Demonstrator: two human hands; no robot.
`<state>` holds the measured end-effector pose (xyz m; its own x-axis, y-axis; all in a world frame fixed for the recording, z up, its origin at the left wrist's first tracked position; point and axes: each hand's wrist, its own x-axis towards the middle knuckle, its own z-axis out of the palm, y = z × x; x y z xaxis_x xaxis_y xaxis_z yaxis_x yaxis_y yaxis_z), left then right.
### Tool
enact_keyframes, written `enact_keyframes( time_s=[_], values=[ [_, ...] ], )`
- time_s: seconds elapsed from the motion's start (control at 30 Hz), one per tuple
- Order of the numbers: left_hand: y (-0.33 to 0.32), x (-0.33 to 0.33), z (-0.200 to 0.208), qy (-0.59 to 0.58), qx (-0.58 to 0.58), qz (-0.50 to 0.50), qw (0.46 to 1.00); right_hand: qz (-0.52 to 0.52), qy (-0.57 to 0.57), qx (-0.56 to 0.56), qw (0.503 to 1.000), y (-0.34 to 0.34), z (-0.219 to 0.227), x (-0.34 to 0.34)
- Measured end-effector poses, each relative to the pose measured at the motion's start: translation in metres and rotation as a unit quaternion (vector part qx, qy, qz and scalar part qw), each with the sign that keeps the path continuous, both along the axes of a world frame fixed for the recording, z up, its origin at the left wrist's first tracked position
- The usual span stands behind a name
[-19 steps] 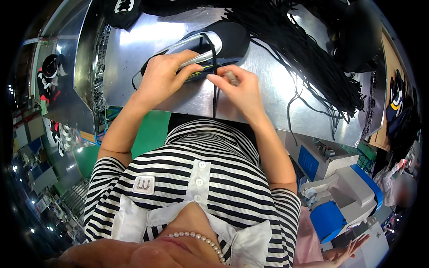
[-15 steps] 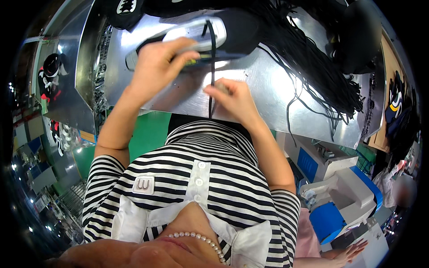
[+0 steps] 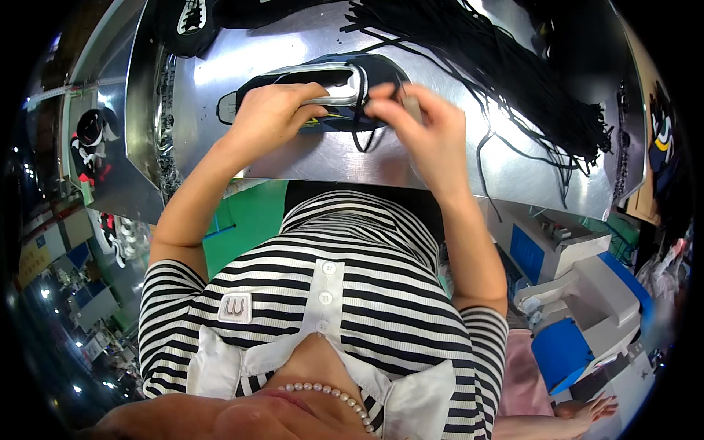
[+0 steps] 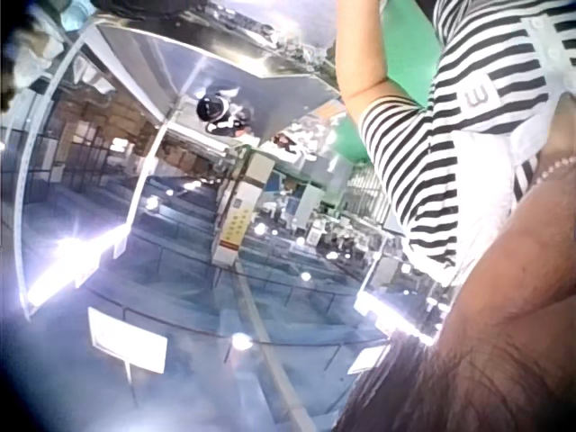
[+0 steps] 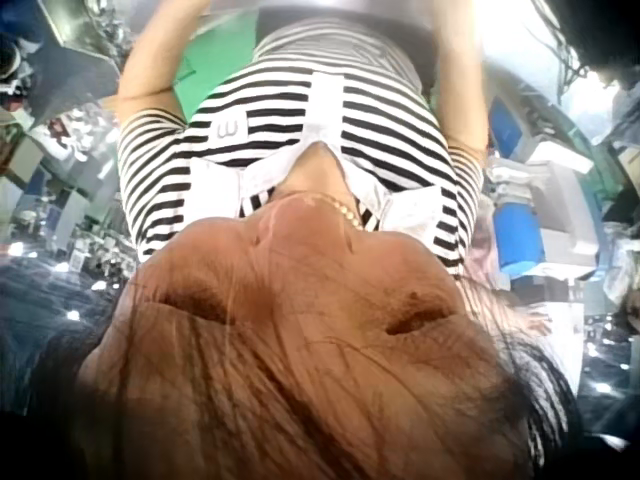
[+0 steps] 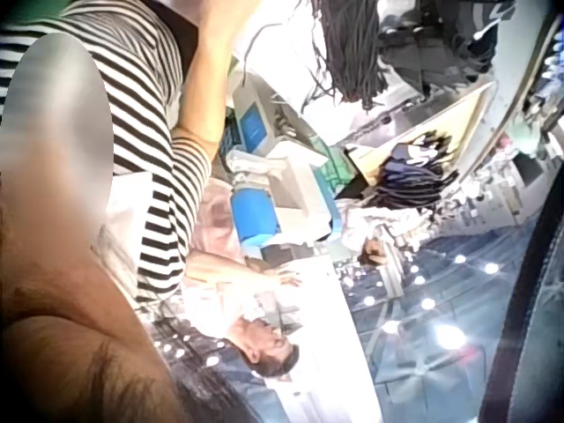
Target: The person laces several black and blue athletic shoes on an industrial metal table, inserting long black laces through the eyelets and pulling them through by hand.
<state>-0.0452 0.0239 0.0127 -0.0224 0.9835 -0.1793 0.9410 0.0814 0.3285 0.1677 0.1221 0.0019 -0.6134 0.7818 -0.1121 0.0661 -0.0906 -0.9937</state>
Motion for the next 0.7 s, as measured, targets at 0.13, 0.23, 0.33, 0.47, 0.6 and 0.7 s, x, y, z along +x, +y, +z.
enact_keyframes(
  time_s=[0.13, 0.23, 0.33, 0.47, 0.6, 0.7],
  values=[
    [0.000, 0.015, 0.015, 0.028, 0.118, -0.031, 0.992, -0.025, 0.085, -0.004, 0.996, 0.013, -0.021, -0.027],
    [0.009, 0.023, 0.023, 0.032, 0.072, -0.006, 0.997, -0.023, 0.094, 0.074, 0.993, 0.021, -0.023, -0.034],
    [0.018, 0.025, 0.021, 0.019, 0.039, -0.017, 0.999, -0.006, 0.065, 0.095, 0.993, 0.027, -0.025, -0.040],
    [0.028, 0.026, 0.007, 0.010, 0.030, 0.000, 1.000, -0.007, 0.001, 0.133, 0.991, 0.032, -0.028, -0.043],
    [0.036, 0.019, 0.002, -0.049, 0.009, 0.024, 0.998, -0.068, -0.006, 0.158, 0.985, 0.031, -0.050, -0.033],
    [0.040, 0.016, 0.000, -0.050, -0.024, 0.029, 0.998, -0.020, -0.024, 0.104, 0.994, 0.011, -0.039, -0.009]
  ],
)
